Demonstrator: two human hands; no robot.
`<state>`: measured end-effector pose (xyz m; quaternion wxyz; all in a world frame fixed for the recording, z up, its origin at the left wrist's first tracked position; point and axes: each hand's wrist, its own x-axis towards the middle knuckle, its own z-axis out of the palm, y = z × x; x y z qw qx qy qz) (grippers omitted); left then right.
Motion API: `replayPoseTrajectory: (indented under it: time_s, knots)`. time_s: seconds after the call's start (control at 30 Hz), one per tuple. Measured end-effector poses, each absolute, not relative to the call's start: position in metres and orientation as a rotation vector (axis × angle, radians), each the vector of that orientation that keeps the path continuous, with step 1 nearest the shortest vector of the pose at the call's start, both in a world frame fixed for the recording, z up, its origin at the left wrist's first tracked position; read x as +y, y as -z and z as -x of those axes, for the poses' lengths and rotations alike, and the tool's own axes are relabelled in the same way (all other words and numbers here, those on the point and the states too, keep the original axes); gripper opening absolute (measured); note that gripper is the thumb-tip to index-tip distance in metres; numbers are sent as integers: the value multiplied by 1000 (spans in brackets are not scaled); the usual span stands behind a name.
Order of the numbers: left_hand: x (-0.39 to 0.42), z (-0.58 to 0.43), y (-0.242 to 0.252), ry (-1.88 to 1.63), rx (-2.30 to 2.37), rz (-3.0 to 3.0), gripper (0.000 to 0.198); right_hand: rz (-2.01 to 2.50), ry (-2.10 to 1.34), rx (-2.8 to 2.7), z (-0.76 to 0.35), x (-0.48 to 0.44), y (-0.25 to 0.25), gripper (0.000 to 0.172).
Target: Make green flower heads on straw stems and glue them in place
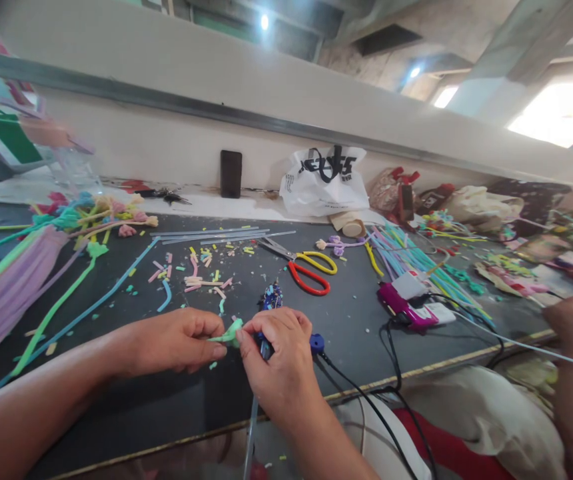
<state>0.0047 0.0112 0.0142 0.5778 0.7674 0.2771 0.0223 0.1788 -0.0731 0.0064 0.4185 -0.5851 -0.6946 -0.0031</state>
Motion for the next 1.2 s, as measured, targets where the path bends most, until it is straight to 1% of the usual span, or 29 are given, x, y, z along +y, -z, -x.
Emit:
replayPoseTrajectory:
  time_s: [0.1,0.7,1.0,1.2]
  knots:
    - [12,-4,-14,-54,639,-1803,29,1456,24,-1752,-178,-73,-6,8]
    - [10,-6,-18,-92,654,-1784,27,1489,45,-1777,-178,-74,-7,11]
    - [9,-8,-16,-132,670,-1748,20,1497,50,-1787,-178,-74,-7,11]
    - [9,-7,-17,-135,650,-1747,20,1483,71,-1787,-177,-73,-6,11]
